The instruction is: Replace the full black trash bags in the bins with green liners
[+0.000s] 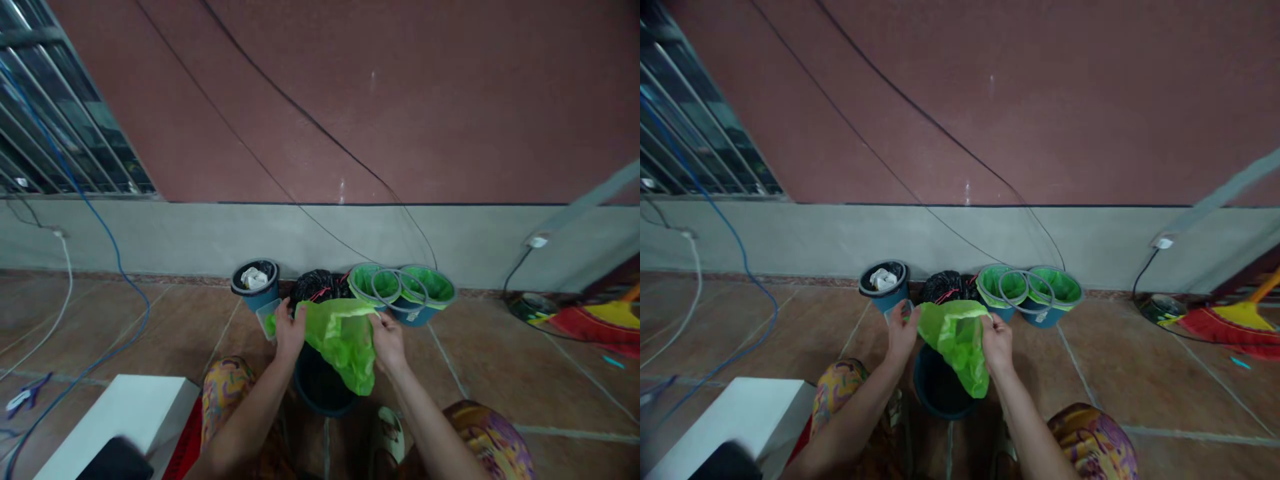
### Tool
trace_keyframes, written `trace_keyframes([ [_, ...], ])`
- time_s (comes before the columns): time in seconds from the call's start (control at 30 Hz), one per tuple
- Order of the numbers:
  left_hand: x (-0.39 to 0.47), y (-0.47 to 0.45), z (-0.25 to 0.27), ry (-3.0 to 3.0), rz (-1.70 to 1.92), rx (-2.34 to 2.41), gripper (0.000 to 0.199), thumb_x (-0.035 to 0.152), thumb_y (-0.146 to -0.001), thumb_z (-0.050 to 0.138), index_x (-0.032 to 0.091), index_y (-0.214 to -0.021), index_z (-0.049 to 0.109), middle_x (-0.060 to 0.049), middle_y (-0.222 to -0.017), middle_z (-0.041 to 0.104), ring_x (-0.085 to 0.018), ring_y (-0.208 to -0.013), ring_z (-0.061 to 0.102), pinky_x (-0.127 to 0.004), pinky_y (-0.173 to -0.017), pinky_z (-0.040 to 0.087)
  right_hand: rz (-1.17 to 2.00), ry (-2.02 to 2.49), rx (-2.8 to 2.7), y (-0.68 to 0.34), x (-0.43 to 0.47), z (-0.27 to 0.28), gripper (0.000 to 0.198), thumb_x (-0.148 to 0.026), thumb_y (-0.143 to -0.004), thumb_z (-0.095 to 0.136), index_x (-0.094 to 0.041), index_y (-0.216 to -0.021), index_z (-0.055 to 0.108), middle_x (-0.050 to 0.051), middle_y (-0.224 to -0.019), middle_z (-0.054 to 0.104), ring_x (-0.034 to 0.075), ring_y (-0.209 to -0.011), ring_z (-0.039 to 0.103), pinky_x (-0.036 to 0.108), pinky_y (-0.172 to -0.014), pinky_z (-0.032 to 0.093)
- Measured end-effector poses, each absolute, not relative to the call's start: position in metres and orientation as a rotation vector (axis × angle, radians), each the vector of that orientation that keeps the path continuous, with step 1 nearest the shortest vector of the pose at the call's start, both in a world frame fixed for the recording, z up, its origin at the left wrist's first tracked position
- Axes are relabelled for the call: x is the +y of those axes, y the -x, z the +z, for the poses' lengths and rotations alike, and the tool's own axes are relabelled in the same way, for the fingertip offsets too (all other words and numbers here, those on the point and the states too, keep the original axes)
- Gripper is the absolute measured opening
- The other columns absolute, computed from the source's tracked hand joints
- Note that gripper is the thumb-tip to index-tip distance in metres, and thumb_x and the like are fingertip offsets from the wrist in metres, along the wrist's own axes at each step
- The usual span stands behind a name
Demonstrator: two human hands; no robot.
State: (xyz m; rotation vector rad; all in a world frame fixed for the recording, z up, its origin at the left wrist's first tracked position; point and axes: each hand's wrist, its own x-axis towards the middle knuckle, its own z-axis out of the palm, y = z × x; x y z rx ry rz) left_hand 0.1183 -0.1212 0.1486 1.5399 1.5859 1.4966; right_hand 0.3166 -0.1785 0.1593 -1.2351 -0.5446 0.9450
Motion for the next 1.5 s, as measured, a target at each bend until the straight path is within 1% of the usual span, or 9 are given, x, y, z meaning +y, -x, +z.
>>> trace_keyframes([
  [0.13, -0.147, -0.148, 0.155, -1.930, 1.278, 1.339, 0.065, 0.031, -0.073, 0.066, 0.019, -0.133, 0.043, -0.012, -0.132, 0.050, -0.024, -0.118, 0.051, -0.041, -0.101, 0.042, 1.025, 1.215, -0.646, -0.291, -0.175, 0.165, 0.032, -0.049, -0.066, 0.068, -0.019, -0.078, 0.065, -0.005, -0.052, 0.058, 0.011, -0.043, 0.045, 0.023, -0.043, 0.035],
  [0.27, -0.148, -0.169, 0.150, -1.941, 1.010, 1.390, 0.071, 0.027, -0.071, 0.065, 0.014, -0.136, 0.039, -0.014, -0.122, 0.059, -0.024, -0.109, 0.058, -0.038, -0.096, 0.045, 1.084, 1.150, -0.751, -0.277, -0.181, 0.179, 0.029, -0.046, -0.068, 0.069, -0.019, -0.078, 0.068, -0.002, -0.068, 0.068, 0.012, -0.060, 0.057, 0.023, -0.058, 0.044],
  [0.4, -0.133, -0.183, 0.150, -1.898, 0.862, 1.486, 0.054, 0.030, -0.076, 0.061, 0.017, -0.127, 0.051, -0.009, -0.096, 0.070, -0.024, -0.091, 0.065, -0.033, -0.085, 0.047, 1.163, 1.135, -0.732, -0.273, -0.190, 0.188, 0.030, -0.048, -0.069, 0.070, -0.021, -0.083, 0.071, 0.000, -0.080, 0.072, 0.014, -0.075, 0.064, 0.024, -0.074, 0.048],
  [0.57, -0.115, -0.190, 0.156, -1.898, 0.856, 1.394, 0.019, 0.028, -0.075, 0.058, 0.017, -0.085, 0.070, -0.005, -0.082, 0.071, -0.021, -0.083, 0.064, -0.028, -0.077, 0.046, 1.273, 1.114, -0.800, -0.273, -0.200, 0.188, 0.035, -0.050, -0.072, 0.068, -0.022, -0.093, 0.071, 0.002, -0.089, 0.072, 0.017, -0.087, 0.065, 0.027, -0.084, 0.049],
  [0.7, -0.108, -0.190, 0.155, -1.892, 0.908, 1.354, 0.021, 0.022, -0.077, 0.052, 0.016, -0.080, 0.071, -0.006, -0.086, 0.069, -0.021, -0.087, 0.062, -0.028, -0.079, 0.046, 1.311, 1.120, -0.860, -0.276, -0.205, 0.189, 0.038, -0.052, -0.074, 0.066, -0.021, -0.095, 0.070, 0.002, -0.083, 0.071, 0.016, -0.080, 0.064, 0.027, -0.078, 0.050],
  [0.9, -0.113, -0.191, 0.153, -1.867, 1.153, 1.179, 0.040, 0.017, -0.076, 0.054, 0.021, -0.115, 0.065, -0.007, -0.128, 0.056, -0.019, -0.113, 0.054, -0.030, -0.099, 0.042, 1.322, 1.100, -0.863, -0.276, -0.205, 0.192, 0.035, -0.053, -0.071, 0.069, -0.020, -0.086, 0.070, 0.001, -0.079, 0.070, 0.015, -0.076, 0.062, 0.025, -0.074, 0.049],
  [1.13, -0.099, -0.183, 0.138, -1.682, 1.015, 1.379, 0.035, 0.007, -0.072, 0.051, 0.014, -0.101, 0.070, -0.008, -0.096, 0.072, -0.020, -0.091, 0.064, -0.031, -0.087, 0.049, 1.347, 1.083, -0.898, -0.277, -0.211, 0.203, 0.031, -0.049, -0.070, 0.070, -0.023, -0.087, 0.071, -0.001, -0.075, 0.069, 0.014, -0.073, 0.062, 0.025, -0.071, 0.049],
  [1.4, -0.092, -0.134, 0.104, -1.543, 0.915, 1.774, 0.037, 0.002, -0.068, 0.052, 0.013, -0.100, 0.069, -0.009, -0.098, 0.072, -0.021, -0.092, 0.066, -0.029, -0.084, 0.049, 1.040, 1.353, -0.991, -0.316, -0.205, 0.203, 0.040, -0.051, -0.061, 0.075, -0.016, -0.079, 0.072, 0.000, -0.063, 0.066, 0.011, -0.053, 0.050, 0.023, -0.050, 0.037],
  [1.5, -0.096, -0.116, 0.095, -1.515, 0.944, 1.786, 0.037, 0.002, -0.068, 0.051, 0.013, -0.097, 0.070, -0.010, -0.099, 0.072, -0.021, -0.095, 0.066, -0.030, -0.086, 0.049, 0.795, 1.449, -1.064, -0.336, -0.198, 0.195, 0.041, -0.053, -0.062, 0.072, -0.016, -0.079, 0.073, 0.004, -0.069, 0.070, 0.016, -0.060, 0.056, 0.026, -0.056, 0.043],
])
